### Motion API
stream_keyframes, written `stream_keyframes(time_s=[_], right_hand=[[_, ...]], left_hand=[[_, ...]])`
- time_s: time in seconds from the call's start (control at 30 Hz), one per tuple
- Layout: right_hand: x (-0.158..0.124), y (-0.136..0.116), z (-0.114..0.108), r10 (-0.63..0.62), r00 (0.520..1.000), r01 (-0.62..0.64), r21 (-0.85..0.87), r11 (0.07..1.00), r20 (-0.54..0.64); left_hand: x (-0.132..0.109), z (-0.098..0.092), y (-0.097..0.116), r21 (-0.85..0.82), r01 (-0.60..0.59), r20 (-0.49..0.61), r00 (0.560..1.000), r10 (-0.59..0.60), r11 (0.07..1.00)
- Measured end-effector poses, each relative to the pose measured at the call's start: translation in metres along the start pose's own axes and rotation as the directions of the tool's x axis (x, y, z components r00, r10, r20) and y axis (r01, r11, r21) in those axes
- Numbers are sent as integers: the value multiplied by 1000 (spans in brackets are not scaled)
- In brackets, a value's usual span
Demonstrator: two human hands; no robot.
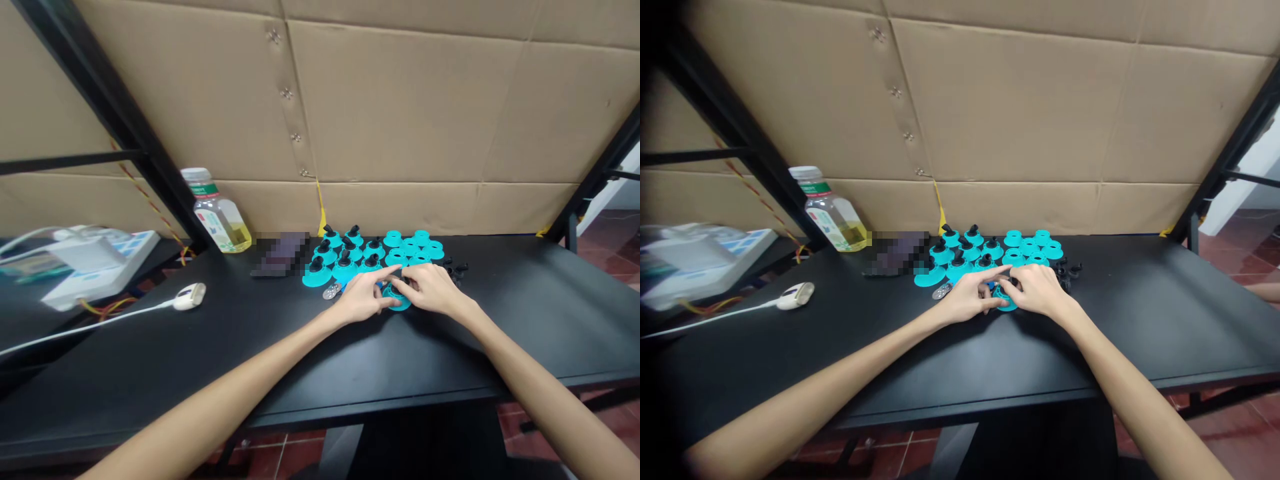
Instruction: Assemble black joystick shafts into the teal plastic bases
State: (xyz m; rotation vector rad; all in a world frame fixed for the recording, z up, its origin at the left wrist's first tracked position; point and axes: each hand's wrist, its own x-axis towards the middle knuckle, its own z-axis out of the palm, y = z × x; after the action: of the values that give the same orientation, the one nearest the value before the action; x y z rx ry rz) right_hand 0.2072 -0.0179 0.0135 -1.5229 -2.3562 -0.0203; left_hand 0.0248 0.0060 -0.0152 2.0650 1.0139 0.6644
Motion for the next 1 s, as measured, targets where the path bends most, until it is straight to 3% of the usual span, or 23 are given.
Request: stream_keyframes(time_s=[0.2, 0.47, 0.57, 0.67, 0.73, 0.87, 1.0], right_hand=[[2, -3, 2, 14, 1000, -13, -44, 999, 10], [-1, 5, -6, -10, 999, 15, 95, 995, -48], [-3, 21, -20, 57, 981, -33, 132, 991, -185], [1, 38, -34, 227, 893, -166, 184, 969, -388], [10, 44, -39, 252, 866, -194, 175, 965, -432], [53, 43, -36, 257, 869, -212, 152, 965, -423], [106, 32, -19, 296, 904, -267, 134, 954, -308]], left_hand=[[-2, 3, 2, 10, 38, -93, 995, -37, 999], [-5, -1, 8, -5, -143, -104, 985, 141, 990], [-6, 1, 7, 20, -170, -184, 968, 171, 985], [-7, 6, 5, 107, -182, -207, 957, 201, 977], [-8, 9, 4, 177, -196, -165, 960, 225, 965], [-11, 12, 4, 298, -214, -95, 963, 252, 930], [-14, 13, 3, 356, -241, -72, 956, 283, 903]])
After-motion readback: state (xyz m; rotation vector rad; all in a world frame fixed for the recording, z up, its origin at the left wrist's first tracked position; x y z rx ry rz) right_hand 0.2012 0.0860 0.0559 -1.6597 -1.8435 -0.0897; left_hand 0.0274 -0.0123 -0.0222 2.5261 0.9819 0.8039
